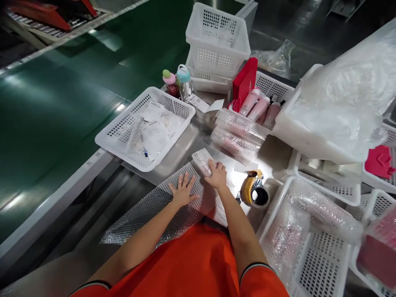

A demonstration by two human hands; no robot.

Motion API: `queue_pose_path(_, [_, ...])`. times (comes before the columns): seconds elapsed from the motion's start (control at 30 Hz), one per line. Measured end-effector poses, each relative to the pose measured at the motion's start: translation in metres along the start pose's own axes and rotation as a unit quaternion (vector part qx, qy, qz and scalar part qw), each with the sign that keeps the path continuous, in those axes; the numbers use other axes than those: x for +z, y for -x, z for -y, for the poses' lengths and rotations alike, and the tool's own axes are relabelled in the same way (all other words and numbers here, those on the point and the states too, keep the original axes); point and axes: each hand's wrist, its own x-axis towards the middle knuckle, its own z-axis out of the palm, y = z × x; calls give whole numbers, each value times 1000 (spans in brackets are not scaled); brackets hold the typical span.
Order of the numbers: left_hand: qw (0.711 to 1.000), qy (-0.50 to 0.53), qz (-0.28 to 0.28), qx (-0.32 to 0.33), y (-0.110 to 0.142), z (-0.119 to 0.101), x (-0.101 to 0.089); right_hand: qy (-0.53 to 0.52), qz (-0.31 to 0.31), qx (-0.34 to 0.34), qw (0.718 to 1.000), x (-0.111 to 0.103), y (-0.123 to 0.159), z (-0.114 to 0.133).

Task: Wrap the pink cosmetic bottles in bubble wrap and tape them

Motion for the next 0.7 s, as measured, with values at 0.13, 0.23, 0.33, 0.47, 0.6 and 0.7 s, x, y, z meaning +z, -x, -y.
queue_pose_path(0.13, [1000,6,3,0,-1,1,2,9,15,-5,1000,3,3,4])
queue_pose_path(0.23, [1000,14,7,-3,-1,2,0,54,-42,-8,998,16,14,14])
queue_pose_path(0.33, [1000,19,5,-1,0,2,-1,82,-67,-12,994,26,21,24])
queue_pose_path(0.47, [1000,13,-5,-12,2,3,1,67,-41,-10,997,23,16,27])
queue_pose_path(0.6, [1000,0,-5,-20,4,0,0,34,-43,-35,998,10,25,7])
queue_pose_path(0.7, [1000,-13,-12,-7,5,-6,-5,-22,-142,25,989,13,62,-20])
